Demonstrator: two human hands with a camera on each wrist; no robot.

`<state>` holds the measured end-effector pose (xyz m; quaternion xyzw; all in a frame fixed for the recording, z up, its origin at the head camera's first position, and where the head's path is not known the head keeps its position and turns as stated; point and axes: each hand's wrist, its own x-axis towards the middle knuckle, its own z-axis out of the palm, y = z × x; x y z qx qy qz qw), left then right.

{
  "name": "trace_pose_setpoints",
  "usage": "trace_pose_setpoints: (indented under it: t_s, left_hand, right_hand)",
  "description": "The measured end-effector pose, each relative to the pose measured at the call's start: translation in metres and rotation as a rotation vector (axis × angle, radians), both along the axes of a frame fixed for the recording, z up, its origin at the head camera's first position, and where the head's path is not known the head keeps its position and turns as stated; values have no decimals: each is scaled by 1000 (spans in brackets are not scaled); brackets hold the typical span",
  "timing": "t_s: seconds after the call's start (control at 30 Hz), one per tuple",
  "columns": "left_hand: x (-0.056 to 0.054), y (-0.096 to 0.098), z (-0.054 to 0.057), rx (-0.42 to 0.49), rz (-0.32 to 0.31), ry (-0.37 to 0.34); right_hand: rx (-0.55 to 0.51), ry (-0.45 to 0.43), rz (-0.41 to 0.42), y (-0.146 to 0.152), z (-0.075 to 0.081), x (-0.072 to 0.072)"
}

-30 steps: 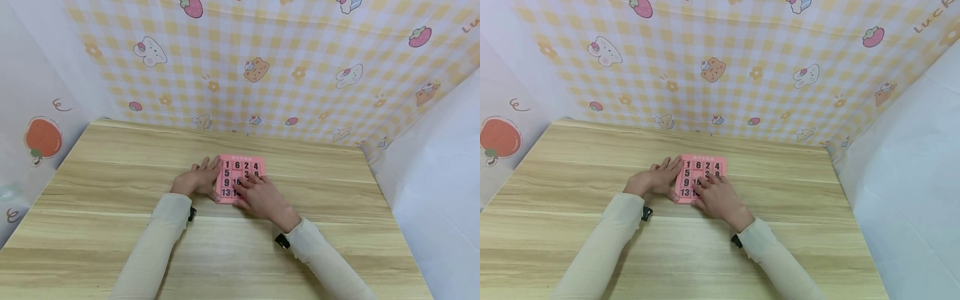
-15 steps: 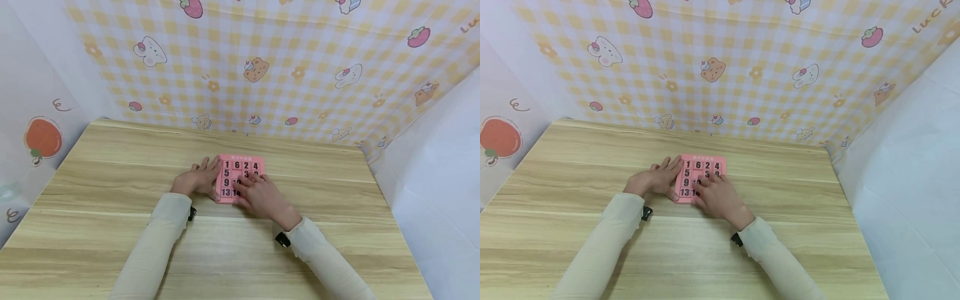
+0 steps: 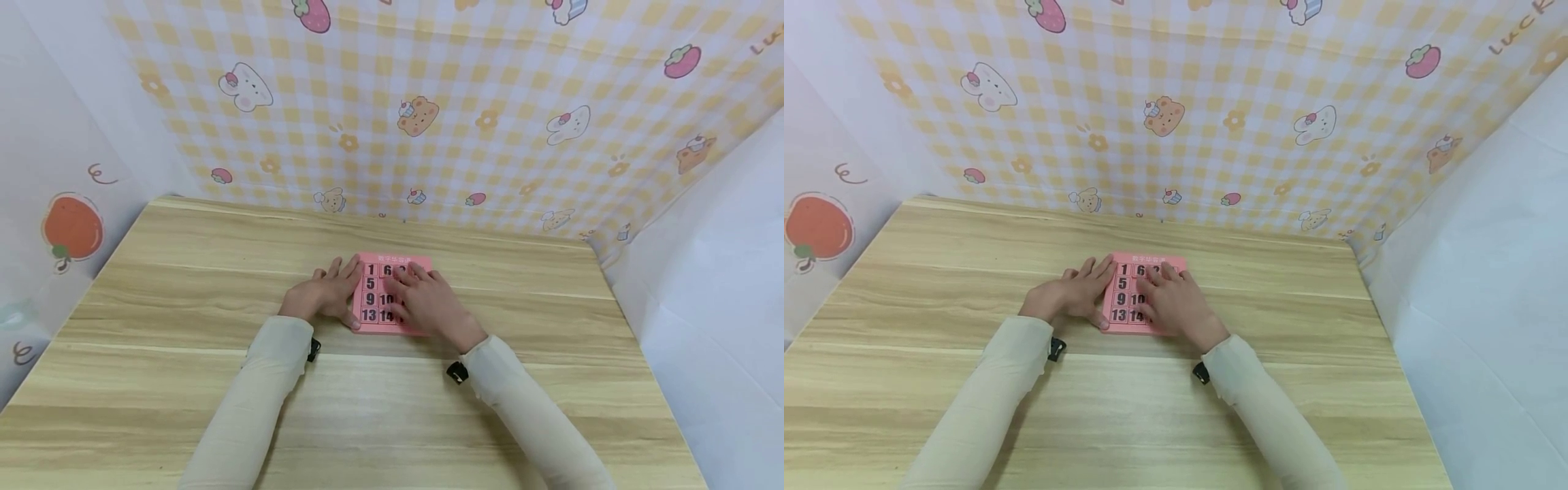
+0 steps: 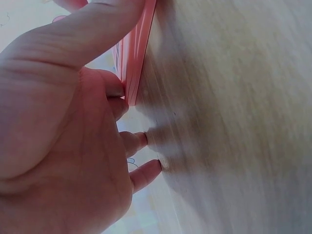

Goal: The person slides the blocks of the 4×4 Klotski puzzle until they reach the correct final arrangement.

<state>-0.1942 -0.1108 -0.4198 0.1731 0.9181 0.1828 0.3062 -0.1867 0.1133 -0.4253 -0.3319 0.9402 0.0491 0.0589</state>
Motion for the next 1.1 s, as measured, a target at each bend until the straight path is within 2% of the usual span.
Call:
trace_pose_setpoints:
  t_s: [0.47, 1.1]
  left_hand:
    - [-1, -1, -1, 13, -6, -3]
    - [0, -1, 0, 9, 2, -9]
  right_hand:
    - [47, -37, -10, -9, -2, -11]
    - [71, -29, -14, -11, -2, -5]
